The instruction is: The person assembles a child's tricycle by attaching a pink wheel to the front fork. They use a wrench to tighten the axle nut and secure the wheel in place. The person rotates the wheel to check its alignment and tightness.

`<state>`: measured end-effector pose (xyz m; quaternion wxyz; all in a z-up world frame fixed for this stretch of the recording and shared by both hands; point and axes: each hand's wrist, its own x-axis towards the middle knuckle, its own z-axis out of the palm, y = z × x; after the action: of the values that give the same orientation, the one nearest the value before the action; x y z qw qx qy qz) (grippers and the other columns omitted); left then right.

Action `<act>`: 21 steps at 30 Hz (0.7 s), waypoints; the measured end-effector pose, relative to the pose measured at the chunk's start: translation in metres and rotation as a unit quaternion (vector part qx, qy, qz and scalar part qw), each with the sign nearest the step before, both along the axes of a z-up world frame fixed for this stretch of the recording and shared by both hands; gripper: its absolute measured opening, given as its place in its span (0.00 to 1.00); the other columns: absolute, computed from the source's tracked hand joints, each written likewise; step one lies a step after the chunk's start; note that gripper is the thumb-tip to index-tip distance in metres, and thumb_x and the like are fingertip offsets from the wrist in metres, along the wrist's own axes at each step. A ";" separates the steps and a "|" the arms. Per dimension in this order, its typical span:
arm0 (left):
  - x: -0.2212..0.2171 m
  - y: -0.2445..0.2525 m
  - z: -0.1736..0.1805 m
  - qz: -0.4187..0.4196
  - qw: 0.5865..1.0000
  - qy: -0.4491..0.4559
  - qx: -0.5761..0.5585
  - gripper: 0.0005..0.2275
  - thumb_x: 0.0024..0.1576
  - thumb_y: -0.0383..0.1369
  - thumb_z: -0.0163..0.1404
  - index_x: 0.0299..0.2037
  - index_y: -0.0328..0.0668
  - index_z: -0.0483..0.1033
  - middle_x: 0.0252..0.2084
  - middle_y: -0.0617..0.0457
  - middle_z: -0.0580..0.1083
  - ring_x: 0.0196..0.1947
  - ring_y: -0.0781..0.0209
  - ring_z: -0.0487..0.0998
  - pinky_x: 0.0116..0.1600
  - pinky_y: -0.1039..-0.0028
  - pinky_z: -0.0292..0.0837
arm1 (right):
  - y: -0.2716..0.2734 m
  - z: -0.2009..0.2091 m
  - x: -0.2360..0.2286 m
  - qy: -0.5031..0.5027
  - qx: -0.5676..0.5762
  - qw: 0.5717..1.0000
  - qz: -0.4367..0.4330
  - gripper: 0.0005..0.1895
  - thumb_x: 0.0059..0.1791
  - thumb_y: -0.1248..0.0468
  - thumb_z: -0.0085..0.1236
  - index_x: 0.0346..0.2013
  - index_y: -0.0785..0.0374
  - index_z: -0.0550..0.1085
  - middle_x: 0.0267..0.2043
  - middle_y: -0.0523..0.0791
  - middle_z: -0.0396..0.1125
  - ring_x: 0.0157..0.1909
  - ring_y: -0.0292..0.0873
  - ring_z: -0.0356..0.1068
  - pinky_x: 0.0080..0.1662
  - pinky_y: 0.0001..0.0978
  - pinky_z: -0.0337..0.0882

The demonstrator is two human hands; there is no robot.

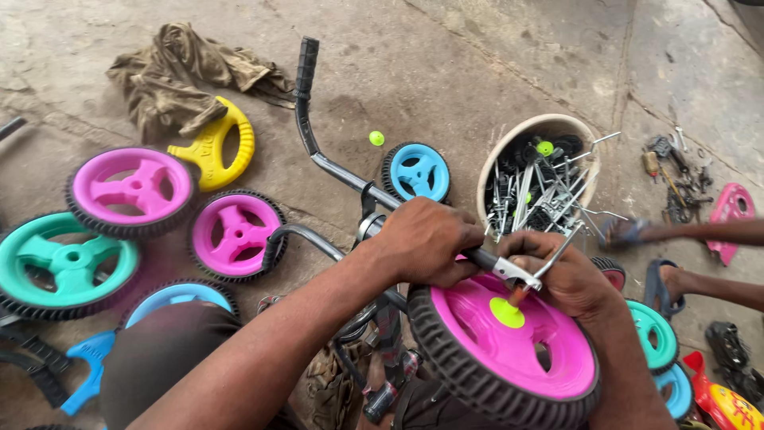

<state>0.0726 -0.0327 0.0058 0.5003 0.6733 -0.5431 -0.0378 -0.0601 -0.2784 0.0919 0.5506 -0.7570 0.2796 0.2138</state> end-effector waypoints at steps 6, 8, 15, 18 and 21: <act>-0.007 -0.007 0.000 -0.003 1.000 -0.018 0.025 0.12 0.47 0.44 0.60 0.29 0.46 0.78 0.30 0.51 0.77 0.31 0.47 0.81 0.32 0.56 0.73 | -0.003 -0.005 -0.009 -0.058 0.182 0.982 -0.009 0.17 0.47 0.67 0.64 0.46 0.78 0.74 0.40 0.51 0.74 0.34 0.42 0.77 0.34 0.32 0.80; -0.006 -0.009 -0.001 -0.001 1.000 -0.015 -0.003 0.13 0.46 0.45 0.61 0.31 0.46 0.79 0.31 0.50 0.77 0.31 0.47 0.81 0.31 0.56 0.73 | -0.005 -0.007 -0.011 -0.056 0.214 0.975 -0.039 0.18 0.48 0.69 0.64 0.49 0.77 0.73 0.40 0.53 0.74 0.35 0.44 0.78 0.35 0.34 0.80; -0.009 -0.015 0.003 -0.025 1.000 -0.010 0.006 0.17 0.46 0.49 0.62 0.29 0.45 0.78 0.29 0.51 0.77 0.30 0.48 0.80 0.33 0.57 0.73 | -0.011 -0.009 -0.016 -0.064 0.178 0.980 -0.056 0.20 0.46 0.70 0.63 0.51 0.74 0.71 0.42 0.52 0.74 0.37 0.43 0.79 0.37 0.32 0.81; -0.005 -0.018 0.002 -0.031 0.999 -0.015 0.020 0.14 0.47 0.47 0.61 0.28 0.47 0.78 0.29 0.52 0.77 0.29 0.49 0.80 0.32 0.57 0.72 | -0.010 -0.010 -0.016 -0.061 0.210 0.973 -0.076 0.19 0.49 0.71 0.64 0.53 0.75 0.72 0.39 0.50 0.73 0.33 0.40 0.76 0.32 0.26 0.77; -0.002 -0.021 0.002 -0.033 0.999 -0.009 0.036 0.14 0.46 0.47 0.62 0.26 0.46 0.78 0.27 0.52 0.77 0.30 0.49 0.80 0.33 0.57 0.72 | -0.009 -0.008 -0.018 -0.063 0.240 0.967 -0.063 0.17 0.54 0.69 0.61 0.55 0.76 0.71 0.37 0.52 0.72 0.30 0.39 0.74 0.28 0.24 0.74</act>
<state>0.0707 -0.0539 0.0081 0.4690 0.6732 -0.5677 -0.0673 -0.0784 -0.2876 0.0834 0.7452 -0.5952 0.2321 0.1912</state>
